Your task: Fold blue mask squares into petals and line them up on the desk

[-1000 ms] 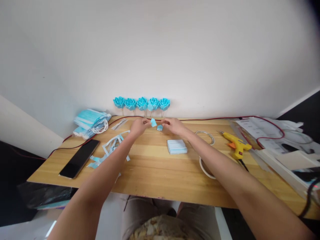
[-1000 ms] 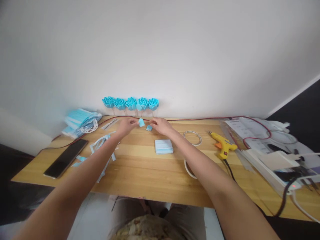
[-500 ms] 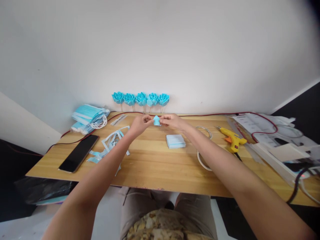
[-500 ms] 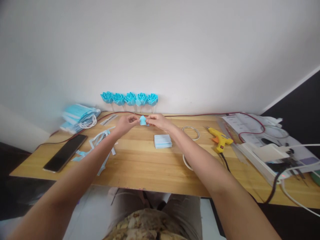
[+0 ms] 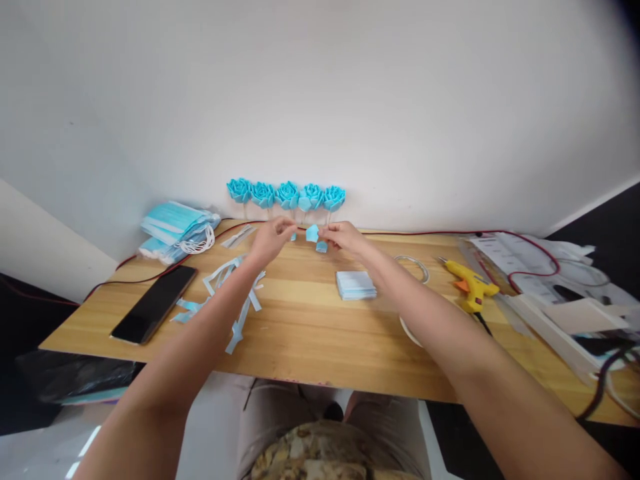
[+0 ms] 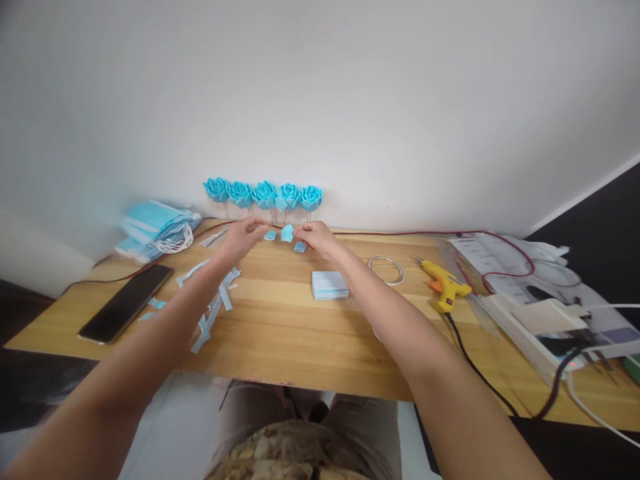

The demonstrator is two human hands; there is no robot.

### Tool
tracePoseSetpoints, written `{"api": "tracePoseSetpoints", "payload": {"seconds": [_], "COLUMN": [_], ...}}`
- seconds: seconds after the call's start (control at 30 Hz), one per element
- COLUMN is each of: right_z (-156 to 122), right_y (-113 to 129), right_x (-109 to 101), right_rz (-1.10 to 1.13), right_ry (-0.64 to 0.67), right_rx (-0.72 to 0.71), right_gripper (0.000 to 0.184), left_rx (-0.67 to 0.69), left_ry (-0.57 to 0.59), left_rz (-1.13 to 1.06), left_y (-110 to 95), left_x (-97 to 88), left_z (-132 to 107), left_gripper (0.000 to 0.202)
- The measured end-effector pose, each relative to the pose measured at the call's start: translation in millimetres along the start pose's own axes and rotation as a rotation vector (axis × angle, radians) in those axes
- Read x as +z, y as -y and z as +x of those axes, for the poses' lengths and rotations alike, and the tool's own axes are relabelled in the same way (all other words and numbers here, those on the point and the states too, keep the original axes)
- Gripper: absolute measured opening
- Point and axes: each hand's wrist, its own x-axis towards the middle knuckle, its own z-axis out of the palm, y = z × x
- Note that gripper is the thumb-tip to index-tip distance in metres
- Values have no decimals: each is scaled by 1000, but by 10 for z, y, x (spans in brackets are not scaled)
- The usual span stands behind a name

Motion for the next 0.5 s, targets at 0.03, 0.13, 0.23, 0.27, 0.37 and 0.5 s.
{"api": "tracePoseSetpoints", "payload": {"seconds": [0.03,0.13,0.23,0.27,0.37,0.5], "right_z": [61,246,396,435,527,615], "right_y": [-6,-27,-44,-50,-79,-130], "right_x": [14,66,134,156,213,272], "right_rz": [-18,-80,-161,-188,-263,-363], "right_ry": [-18,-36,-33,-32,-30,-29], "right_rx": [18,62,106,118,137,139], "right_gripper": [20,26,28,28,28,25], "left_rx": [-2,-10,-8,-9,-11,-36], "left_ry": [-40,-73,-81,-87,-107,-113], "left_rz": [-12,-26,-35,-50,-125,-186], "left_y": [-31,-136,-194,-195,-161,-103], "left_x": [-67,-271,-431,-471,-551,-558], "left_z": [0,-28,-71,-83,-103,-113], "left_gripper": [28,28,27,27,26,25]}}
